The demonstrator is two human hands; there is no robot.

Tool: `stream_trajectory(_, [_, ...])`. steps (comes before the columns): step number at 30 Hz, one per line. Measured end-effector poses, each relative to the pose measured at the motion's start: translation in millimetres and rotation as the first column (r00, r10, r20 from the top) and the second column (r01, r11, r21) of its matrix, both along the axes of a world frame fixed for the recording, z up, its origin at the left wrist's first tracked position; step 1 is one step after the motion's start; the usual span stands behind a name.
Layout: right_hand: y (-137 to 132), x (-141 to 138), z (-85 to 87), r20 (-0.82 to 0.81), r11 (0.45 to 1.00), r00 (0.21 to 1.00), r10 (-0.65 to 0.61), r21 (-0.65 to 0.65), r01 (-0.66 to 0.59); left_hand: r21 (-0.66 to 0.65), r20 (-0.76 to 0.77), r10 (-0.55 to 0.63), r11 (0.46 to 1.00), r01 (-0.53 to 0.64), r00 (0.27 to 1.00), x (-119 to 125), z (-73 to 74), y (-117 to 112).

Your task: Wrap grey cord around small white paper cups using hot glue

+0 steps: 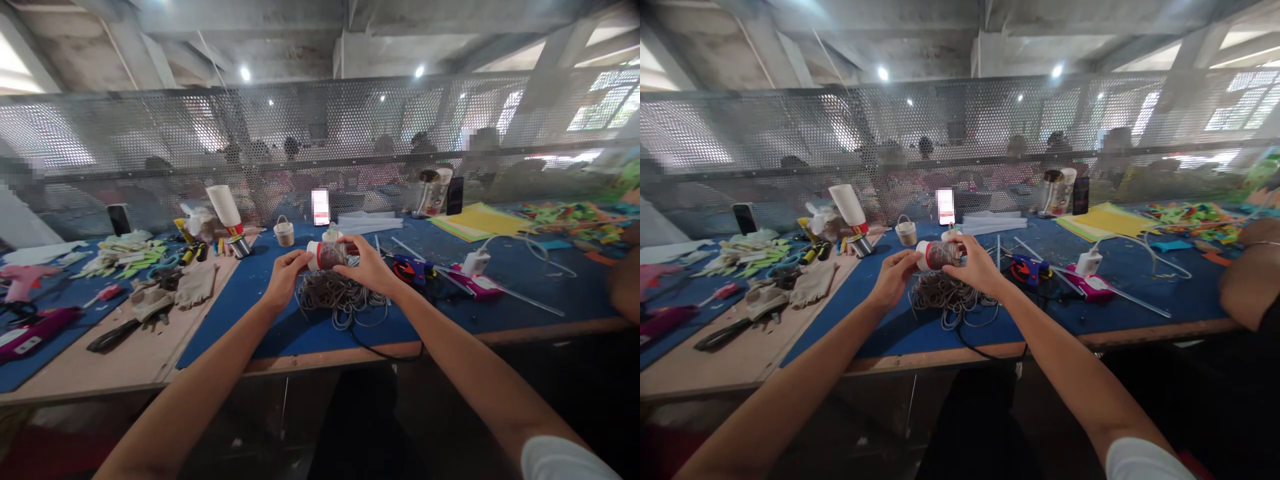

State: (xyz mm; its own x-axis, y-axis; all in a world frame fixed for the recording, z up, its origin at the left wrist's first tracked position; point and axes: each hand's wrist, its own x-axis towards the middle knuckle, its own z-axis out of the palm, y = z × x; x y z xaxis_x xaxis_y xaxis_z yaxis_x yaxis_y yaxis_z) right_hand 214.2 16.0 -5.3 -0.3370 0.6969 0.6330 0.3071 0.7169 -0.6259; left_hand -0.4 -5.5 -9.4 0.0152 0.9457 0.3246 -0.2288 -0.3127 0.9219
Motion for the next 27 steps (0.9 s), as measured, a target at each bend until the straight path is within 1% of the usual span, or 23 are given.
stream_trajectory(6, [-4.6,0.0,1.6,0.022,0.999,1.0,-0.017,0.036,0.017,0.036,-0.048,0.022,0.999,-0.02,0.999,-2.0,0.2,1.3])
stream_trajectory(12, [-4.7,-0.8,3.0,0.034,0.998,0.998,-0.052,0.045,0.051,0.018,-0.067,0.04,0.999,-0.039,0.997,-0.9,0.5,1.1])
stream_trajectory(18, [-5.3,-1.0,1.7,0.073,0.989,0.993,-0.089,0.128,0.079,0.021,-0.071,0.051,0.999,-0.049,0.996,-1.8,0.6,2.1])
stream_trajectory(23, [-6.5,0.1,1.5,0.114,0.98,0.986,-0.121,0.17,0.1,0.04,-0.084,0.06,0.998,-0.056,0.995,-3.6,-0.6,4.3])
stream_trajectory(27, [-10.0,4.7,1.8,0.096,0.965,0.981,-0.168,0.218,0.144,0.072,-0.112,0.087,0.994,-0.08,0.99,-4.9,-1.9,6.4])
